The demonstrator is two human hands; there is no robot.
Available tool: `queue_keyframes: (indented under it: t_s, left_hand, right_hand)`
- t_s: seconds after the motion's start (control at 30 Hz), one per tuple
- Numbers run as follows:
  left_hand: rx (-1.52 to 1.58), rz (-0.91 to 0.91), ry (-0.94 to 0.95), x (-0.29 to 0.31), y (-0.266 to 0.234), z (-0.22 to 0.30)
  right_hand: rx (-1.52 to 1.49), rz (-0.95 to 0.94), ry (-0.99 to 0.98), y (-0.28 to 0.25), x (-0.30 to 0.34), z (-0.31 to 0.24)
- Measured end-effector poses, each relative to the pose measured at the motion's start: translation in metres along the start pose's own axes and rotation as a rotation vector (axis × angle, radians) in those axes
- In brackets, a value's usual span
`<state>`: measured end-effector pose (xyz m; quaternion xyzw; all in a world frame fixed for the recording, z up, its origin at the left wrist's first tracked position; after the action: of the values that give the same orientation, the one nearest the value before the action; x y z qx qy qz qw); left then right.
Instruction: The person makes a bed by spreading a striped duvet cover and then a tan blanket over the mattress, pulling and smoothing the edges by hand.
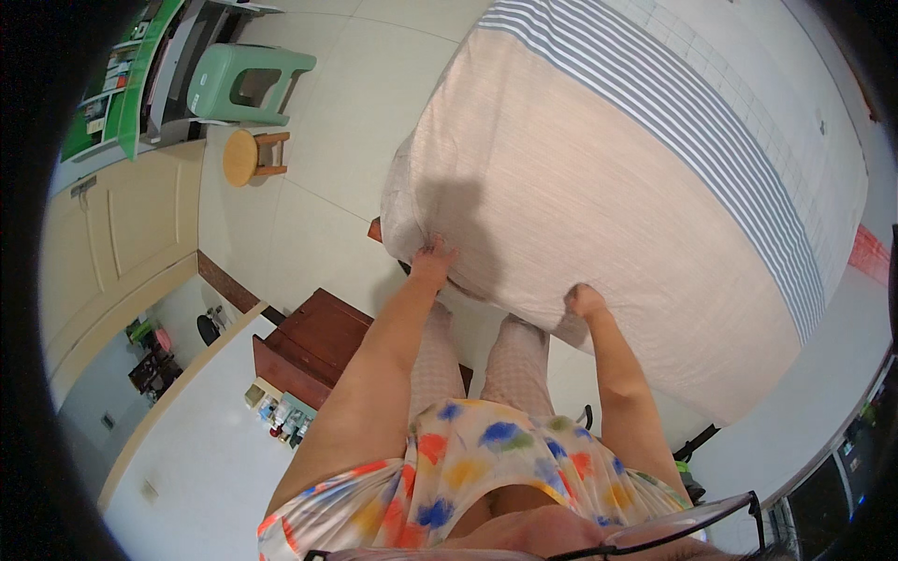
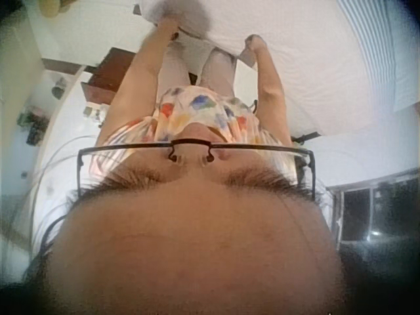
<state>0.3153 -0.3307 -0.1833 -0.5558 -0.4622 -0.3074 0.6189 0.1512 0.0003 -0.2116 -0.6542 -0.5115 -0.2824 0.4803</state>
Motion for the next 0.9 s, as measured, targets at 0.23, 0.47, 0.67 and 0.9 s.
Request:
queue_keyframes:
  t_s: [0.23, 0.47, 0.67, 0.9]
  left_hand:
    - [0.040, 0.181, 0.218, 0.004, -0.004, -0.016]
    - [0.656, 0.373, 0.518, -0.021, -0.004, -0.077]
    - [0.703, 0.654, 0.234, -0.055, 0.002, -0.174]
    - [1.321, 0.232, 0.005, -0.091, 0.019, -0.170]
  right_hand:
    - [-0.200, 0.063, -0.161, 0.030, -0.035, -0.180]
    - [0.052, 0.125, 0.227, 0.086, -0.057, -0.258]
    - [0.016, 0.204, 0.339, 0.088, -0.059, -0.268]
    - [0.085, 0.251, 0.376, 0.089, -0.060, -0.259]
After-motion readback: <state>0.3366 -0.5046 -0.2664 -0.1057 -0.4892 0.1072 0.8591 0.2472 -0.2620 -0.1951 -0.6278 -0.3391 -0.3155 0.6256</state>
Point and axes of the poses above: each hand's wrist, its own x-axis away from the middle knuckle, its own y-axis out of the palm, z = x × y, the point moved 2 cm from there along -x, towards the middle knuckle, and after that the axes turned 11 degrees about -x, right-handed, at the moved point
